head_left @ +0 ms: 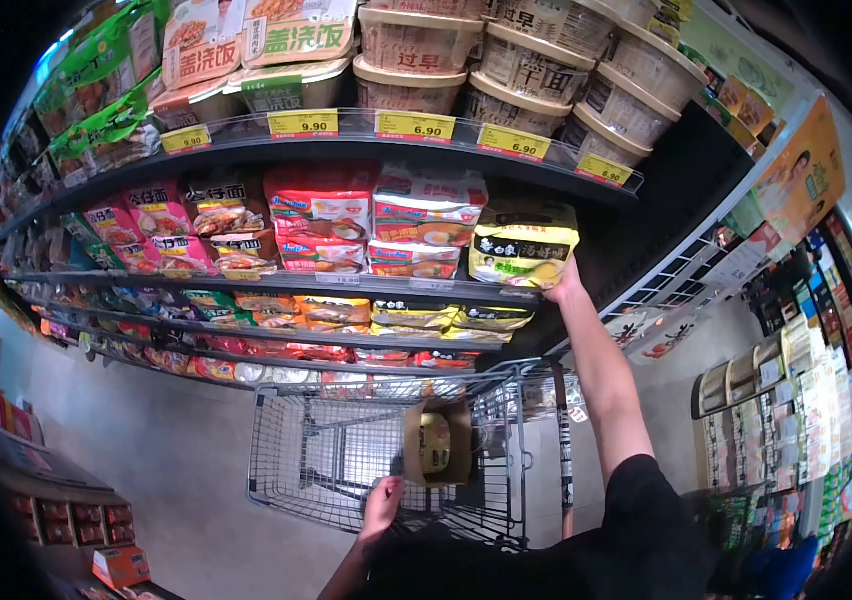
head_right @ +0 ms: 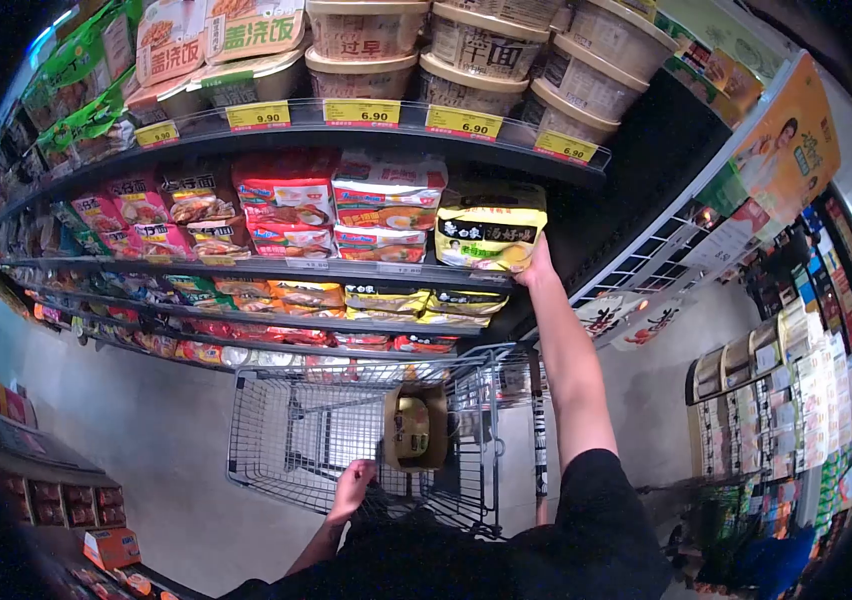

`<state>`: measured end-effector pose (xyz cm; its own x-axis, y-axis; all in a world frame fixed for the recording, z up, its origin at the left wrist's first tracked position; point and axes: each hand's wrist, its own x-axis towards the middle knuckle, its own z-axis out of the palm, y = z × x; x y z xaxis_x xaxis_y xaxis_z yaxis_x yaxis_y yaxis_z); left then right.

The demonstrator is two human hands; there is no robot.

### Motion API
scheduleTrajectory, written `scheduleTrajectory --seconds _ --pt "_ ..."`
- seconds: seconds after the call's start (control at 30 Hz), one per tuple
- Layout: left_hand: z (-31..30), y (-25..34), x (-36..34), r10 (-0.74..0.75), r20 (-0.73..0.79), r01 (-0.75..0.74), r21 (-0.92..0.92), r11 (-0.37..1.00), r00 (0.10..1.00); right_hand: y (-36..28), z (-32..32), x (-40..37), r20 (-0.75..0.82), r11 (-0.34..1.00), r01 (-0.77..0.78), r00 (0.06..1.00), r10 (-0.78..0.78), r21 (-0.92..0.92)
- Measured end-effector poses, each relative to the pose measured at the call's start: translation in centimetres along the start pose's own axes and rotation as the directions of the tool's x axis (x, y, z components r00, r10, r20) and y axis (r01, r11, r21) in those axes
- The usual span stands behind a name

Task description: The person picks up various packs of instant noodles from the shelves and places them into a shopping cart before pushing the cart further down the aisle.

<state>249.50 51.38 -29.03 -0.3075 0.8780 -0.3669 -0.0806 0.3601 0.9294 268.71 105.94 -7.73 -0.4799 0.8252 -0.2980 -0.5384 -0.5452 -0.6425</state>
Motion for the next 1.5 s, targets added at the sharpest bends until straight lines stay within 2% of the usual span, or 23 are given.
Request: scheduleTrajectory --seconds 0.13,0.17,0.23,0.3,0.37,0.43,0.5,0.53,0.57,0.6,0.67,0.7,0.87,0.93,1.0,1.13,1.2,1.23,1.27,1.33,1.37,1.47,1.5 --pt "0.0 -0.9 0.3 0.032 -0.014 -0.032 -0.024 0.999 0.999 -0.3 -0.4 0.7 0.038 0.997 -0.064 0.997 0.066 -0.04" --pt "-0.2 -0.9 0.0 0.033 -0.009 -0.032 0.055 0.998 0.999 -0.3 -0.3 0.8 0.038 0.997 -0.064 0.997 0.066 -0.039" --pt "-0.6 -1.1 -0.6 0.018 0.006 -0.019 0.074 0.997 1.0 -0.3 -0.4 0.7 -0.001 0.995 -0.081 0.997 0.081 -0.051" --pt "-1.1 -1.7 -1.1 0.003 0.022 -0.005 0.097 0.995 1.0 -0.3 -0.8 1.0 0.018 0.996 -0.065 0.998 0.066 -0.06" --pt "-1.4 -2.6 -1.6 0.034 0.017 -0.034 0.04 0.999 0.999 -0.2 -1.8 1.6 0.036 0.996 -0.054 0.998 0.057 -0.069" --pt "-1.7 -3.1 -1.9 0.03 0.005 -0.031 0.029 0.999 1.0 0.0 -2.6 2.7 0.016 0.993 0.015 1.0 -0.013 -0.12" --pt "-2.0 -3.4 -2.4 0.027 -0.005 -0.027 0.018 0.999 1.0 0.2 -3.7 3.7 -0.022 0.984 -0.001 1.0 -0.003 -0.176" --pt "-2.2 -3.1 -2.5 0.008 -0.012 -0.006 0.108 0.994 1.0 0.2 -4.0 4.5 -0.056 0.972 -0.012 0.998 -0.001 -0.235" --pt "-2.5 -2.9 -2.6 -0.01 -0.02 0.014 0.198 0.98 1.0 0.2 -5.1 5.7 -0.044 0.98 -0.006 0.999 -0.002 -0.2" --pt "-2.7 -2.6 -2.7 -0.004 -0.023 0.009 0.201 0.98 1.0 0.1 -6.0 6.9 0.004 0.978 0.006 1.0 -0.005 -0.21" --pt "-3.1 -2.3 -2.9 -0.072 -0.005 0.072 0.183 0.98 0.997 0.2 -5.7 7.2 0.036 0.982 -0.039 0.998 0.046 -0.187" --pt "-3.0 -2.2 -3.2 -0.049 -0.023 0.052 0.162 0.985 0.999 0.0 -5.5 7.4 0.048 0.968 -0.103 0.992 0.117 -0.23" --pt "-3.3 -2.0 -3.6 -0.11 -0.022 0.111 0.085 0.99 0.994 -0.5 -2.8 4.7 0.027 0.988 -0.043 0.999 0.047 -0.152" --pt "-3.7 -1.7 -3.6 -0.043 -0.027 0.047 0.148 0.988 0.999 -0.7 -2.6 3.9 0.054 0.987 0.098 0.994 -0.092 -0.126" --pt "-3.9 -1.2 -3.6 -0.018 -0.027 0.022 0.157 0.987 0.999 -0.8 -2.4 2.5 -0.033 0.978 0.179 0.983 -0.183 -0.105" --pt "-3.6 -1.0 -3.7 -0.006 -0.05 0.014 0.148 0.989 0.999 -0.9 1.3 -0.9 -0.062 0.978 0.207 0.976 -0.209 -0.034" --pt "-3.8 0.3 -4.0 -0.021 -0.051 0.03 0.195 0.98 0.998 -1.1 1.3 -0.6 0.024 0.959 0.265 0.964 -0.264 -0.105" --pt "-3.8 1.1 -4.2 -0.022 -0.077 0.038 0.207 0.978 0.997 -0.7 1.3 -0.2 -0.004 0.944 0.279 0.959 -0.284 -0.179" --pt "-3.9 1.4 -4.6 -0.027 -0.1 0.049 0.22 0.974 0.995 -0.6 1.1 0.4 -0.048 0.928 0.22 0.968 -0.245 -0.301" --pt "-4.2 -0.8 -4.3 -0.052 -0.088 0.072 0.241 0.968 0.995 -0.4 0.7 1.8 -0.101 0.941 0.155 0.976 -0.193 -0.301" --pt "-4.2 -1.0 -4.3 -0.019 -0.076 0.038 0.247 0.968 0.997 -0.6 1.3 1.2 -0.069 0.94 0.113 0.987 -0.143 -0.322" --pt "-4.0 -2.2 -3.5 0.061 -0.001 -0.057 0.315 0.947 0.998 -1.2 0.8 1.8 -0.132 0.862 0.165 0.957 -0.257 -0.48" --pt "-3.9 -2.2 -2.8 0.054 0.057 -0.071 0.35 0.934 0.997 -1.2 2.4 0.0 -0.191 0.875 0.135 0.95 -0.248 -0.466"
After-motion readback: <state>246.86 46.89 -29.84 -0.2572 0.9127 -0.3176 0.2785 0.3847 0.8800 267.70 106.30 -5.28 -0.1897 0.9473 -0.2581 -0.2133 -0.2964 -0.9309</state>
